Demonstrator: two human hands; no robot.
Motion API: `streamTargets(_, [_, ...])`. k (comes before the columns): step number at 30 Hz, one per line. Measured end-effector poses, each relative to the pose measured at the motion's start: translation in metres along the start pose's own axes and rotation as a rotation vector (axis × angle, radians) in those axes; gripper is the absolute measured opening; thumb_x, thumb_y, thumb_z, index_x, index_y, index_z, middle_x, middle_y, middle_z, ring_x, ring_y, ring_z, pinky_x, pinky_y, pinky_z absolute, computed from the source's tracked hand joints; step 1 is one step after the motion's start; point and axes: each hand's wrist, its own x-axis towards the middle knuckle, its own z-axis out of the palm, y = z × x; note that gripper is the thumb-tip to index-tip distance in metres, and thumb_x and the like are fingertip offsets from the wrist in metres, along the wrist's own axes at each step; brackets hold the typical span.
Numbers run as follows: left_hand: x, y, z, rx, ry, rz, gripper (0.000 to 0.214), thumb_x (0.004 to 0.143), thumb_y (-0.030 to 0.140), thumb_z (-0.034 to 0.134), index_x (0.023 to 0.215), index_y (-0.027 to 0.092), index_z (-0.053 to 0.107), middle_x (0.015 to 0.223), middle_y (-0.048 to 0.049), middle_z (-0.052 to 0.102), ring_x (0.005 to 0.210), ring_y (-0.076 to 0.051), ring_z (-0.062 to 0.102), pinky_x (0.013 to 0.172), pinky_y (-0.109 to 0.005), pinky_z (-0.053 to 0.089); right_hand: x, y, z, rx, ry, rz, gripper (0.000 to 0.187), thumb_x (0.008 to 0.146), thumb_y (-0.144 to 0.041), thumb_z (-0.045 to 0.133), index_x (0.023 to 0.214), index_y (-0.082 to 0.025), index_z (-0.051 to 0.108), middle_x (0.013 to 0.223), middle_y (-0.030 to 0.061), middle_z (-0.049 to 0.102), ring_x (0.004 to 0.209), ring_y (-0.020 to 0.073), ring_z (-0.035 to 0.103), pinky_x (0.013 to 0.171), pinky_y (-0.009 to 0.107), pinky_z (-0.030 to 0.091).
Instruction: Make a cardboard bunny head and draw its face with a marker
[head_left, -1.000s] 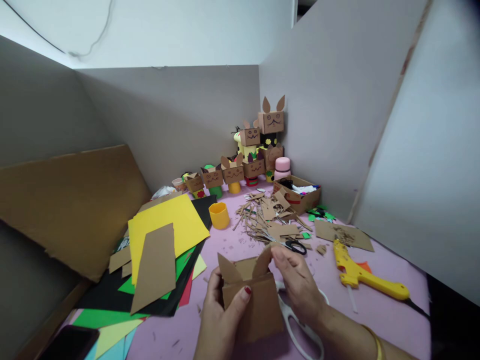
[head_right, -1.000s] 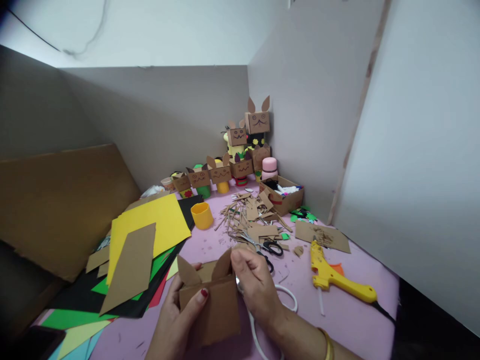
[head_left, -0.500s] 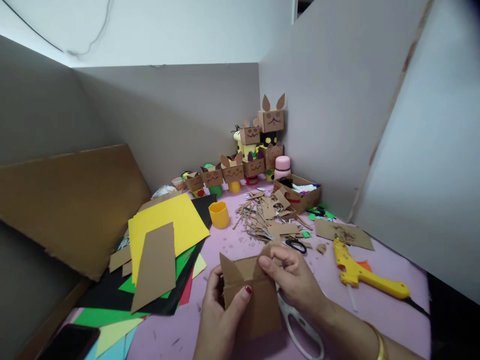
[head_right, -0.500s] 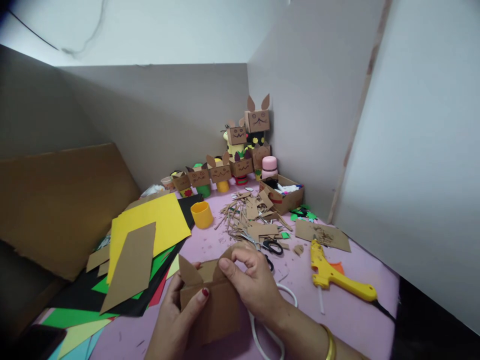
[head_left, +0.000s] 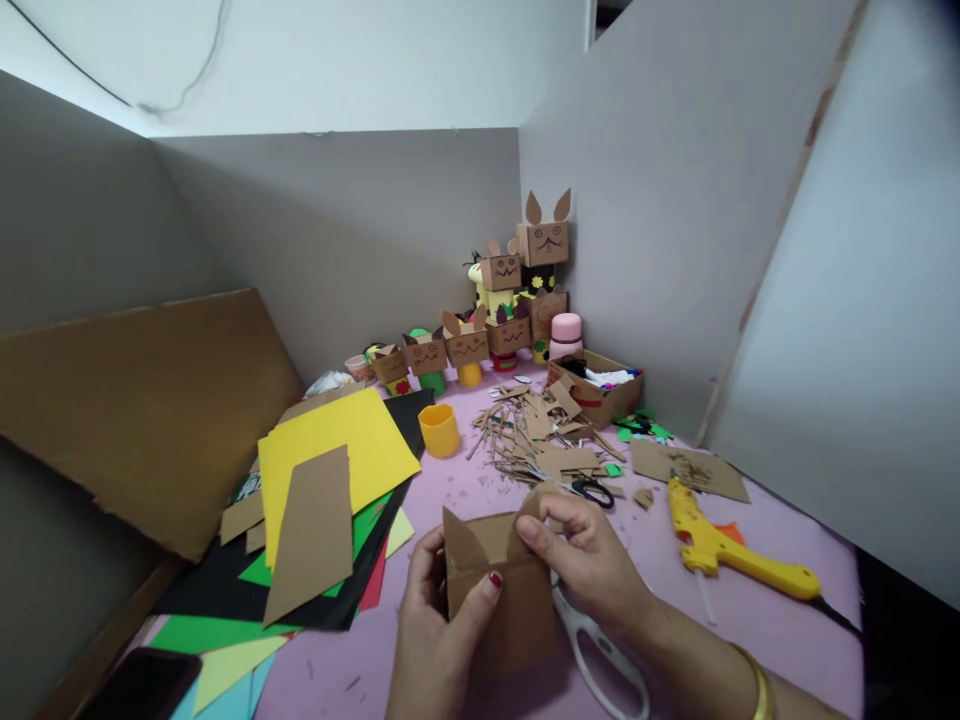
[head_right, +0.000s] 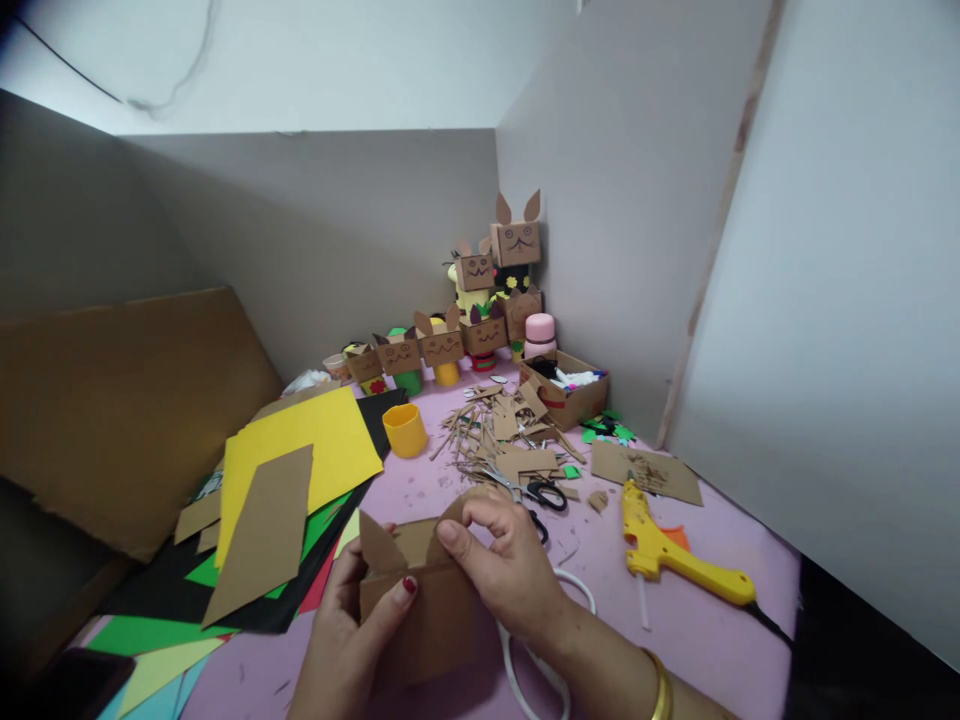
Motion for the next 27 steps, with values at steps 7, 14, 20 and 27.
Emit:
streamTargets(7, [0.003,0.005,-0.002,-0.038,0.010,-0.026,0.054,0.061,0.038,0.077,0.106,0.022,0.051,0.103,-0.0073,0.069,0.096,-0.029,0.065,0.071,-0.030,0.054,-0.003,0.006,0.005,0.085,0.075,0.057,0.031,0.084,-0.047,0.056,0.070,-0.020,0.061,0.079,0.0027,0.058,0.081,0.0193,0.052,0.076,0.032,0.037])
streamTargets(14, [0.012,-0.002,-0.011,-0.108,0.070,-0.042,0.061,0.062,0.043,0.075,0.114,0.021,0.050,0.106,-0.0095,0.069,0.095,-0.028,0.066,0.075,-0.034,0.055,-0.012,0.012,0.017,0.394,-0.075,0.241,0.071,0.074,-0.047,0.070,0.133,-0.028,0.035,0.139,0.0077,0.041,0.128,0.0251,0.037,0.099,0.038,0.035])
streamTargets(20, [0.013,-0.007,-0.012,-0.166,0.024,-0.034,0.068,0.064,0.045,0.074,0.122,0.023,0.046,0.113,-0.0108,0.067,0.098,-0.030,0.066,0.077,-0.036,0.055,-0.014,0.012,0.027,0.615,-0.147,0.336,0.077,0.071,-0.036,0.076,0.133,-0.024,0.031,0.133,0.0106,0.051,0.120,0.0239,0.050,0.102,0.039,0.037])
streamTargets(27, [0.012,-0.006,-0.017,-0.244,0.101,0.125,0.043,0.085,0.053,0.046,0.116,0.026,0.055,0.124,-0.0060,0.061,0.116,-0.026,0.055,0.096,-0.037,0.047,-0.013,0.008,0.026,0.714,-0.097,0.397,0.083,0.068,-0.038,0.078,0.134,-0.025,0.030,0.133,0.0095,0.052,0.118,0.0241,0.052,0.097,0.036,0.041])
